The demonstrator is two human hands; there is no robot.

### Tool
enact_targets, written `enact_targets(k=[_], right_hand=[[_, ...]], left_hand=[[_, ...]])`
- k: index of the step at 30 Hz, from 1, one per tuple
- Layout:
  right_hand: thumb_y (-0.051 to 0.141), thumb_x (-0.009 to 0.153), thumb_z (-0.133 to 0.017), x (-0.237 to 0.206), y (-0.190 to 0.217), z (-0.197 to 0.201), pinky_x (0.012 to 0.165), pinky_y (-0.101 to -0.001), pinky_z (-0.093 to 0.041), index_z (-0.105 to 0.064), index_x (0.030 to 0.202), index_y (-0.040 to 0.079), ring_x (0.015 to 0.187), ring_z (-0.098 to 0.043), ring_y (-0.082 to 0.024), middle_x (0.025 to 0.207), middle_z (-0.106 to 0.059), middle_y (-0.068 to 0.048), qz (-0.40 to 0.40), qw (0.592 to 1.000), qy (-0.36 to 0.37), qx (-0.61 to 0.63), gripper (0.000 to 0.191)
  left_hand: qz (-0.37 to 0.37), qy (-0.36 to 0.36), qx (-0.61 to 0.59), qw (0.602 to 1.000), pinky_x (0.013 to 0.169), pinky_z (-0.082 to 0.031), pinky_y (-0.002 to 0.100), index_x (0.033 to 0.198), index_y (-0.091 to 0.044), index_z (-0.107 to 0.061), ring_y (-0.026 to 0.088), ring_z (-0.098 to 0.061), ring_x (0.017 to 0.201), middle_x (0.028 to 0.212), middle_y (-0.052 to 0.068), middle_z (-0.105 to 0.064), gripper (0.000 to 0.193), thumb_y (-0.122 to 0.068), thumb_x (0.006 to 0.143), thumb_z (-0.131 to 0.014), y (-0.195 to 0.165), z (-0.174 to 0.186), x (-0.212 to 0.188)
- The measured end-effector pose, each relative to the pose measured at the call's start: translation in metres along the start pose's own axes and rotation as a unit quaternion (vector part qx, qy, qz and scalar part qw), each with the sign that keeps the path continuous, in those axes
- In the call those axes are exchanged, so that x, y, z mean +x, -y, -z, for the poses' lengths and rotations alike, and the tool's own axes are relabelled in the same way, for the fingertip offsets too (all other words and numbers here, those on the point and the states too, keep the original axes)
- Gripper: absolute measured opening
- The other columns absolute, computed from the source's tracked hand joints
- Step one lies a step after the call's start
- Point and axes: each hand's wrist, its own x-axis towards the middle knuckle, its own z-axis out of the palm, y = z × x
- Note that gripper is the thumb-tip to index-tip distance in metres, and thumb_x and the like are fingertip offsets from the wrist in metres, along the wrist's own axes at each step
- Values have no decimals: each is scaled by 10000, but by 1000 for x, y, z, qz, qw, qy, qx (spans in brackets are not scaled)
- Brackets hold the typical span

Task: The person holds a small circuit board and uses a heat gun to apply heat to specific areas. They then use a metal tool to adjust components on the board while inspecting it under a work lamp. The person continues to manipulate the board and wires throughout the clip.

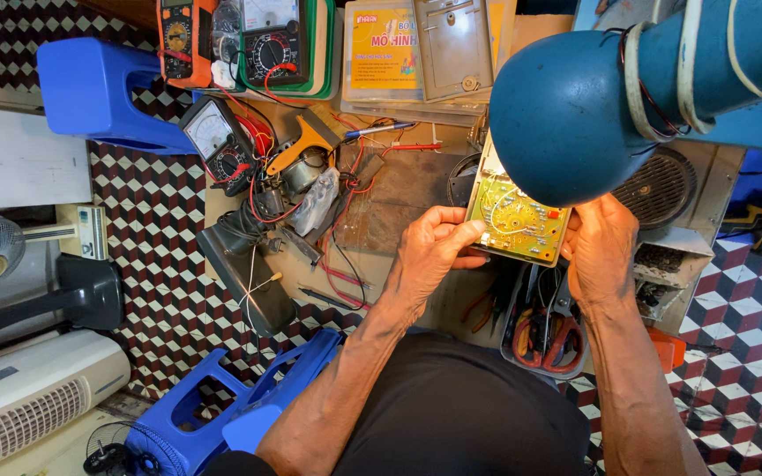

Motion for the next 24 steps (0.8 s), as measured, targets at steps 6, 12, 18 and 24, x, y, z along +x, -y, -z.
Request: enact_targets(k=[6,12,18,24], right_hand=[[225,1106,-543,-1,2,0,445,-181,-255,-638,1067,61,530,-397,16,762,-578,40,-5,1000,-3,-8,193],[234,1107,-546,1,1,1,459,-182,-268,-632,1081,67,547,-417,14,790,-598,37,-4,1000,-5,-4,189],[243,1108,-547,2,1,2,467,-179,-272,-637,1095,69,560,-433,14,826,-622,26,-9,1000,-6,-1,197],[253,1111,-548,2,0,4,476,-179,-282,-635,1107,64,572,-457,6,849,-641,4,-4,1000,-3,1,208]], left_hand=[[6,9,6,1000,761,-639,303,1218,64,-600,174,-720,920,1025,152,-752,413,-215,930,-701,-4,-1,-2],[7,24,11,1000,795,-634,292,1246,73,-596,164,-726,936,1045,159,-752,408,-178,935,-677,-9,0,-6],[8,35,7,999,817,-621,274,1284,72,-583,156,-723,929,1063,151,-752,404,-135,945,-658,-11,-1,-7],[11,34,8,999,813,-621,273,1286,74,-584,157,-723,925,1060,153,-753,401,-124,946,-660,-10,-1,-7]])
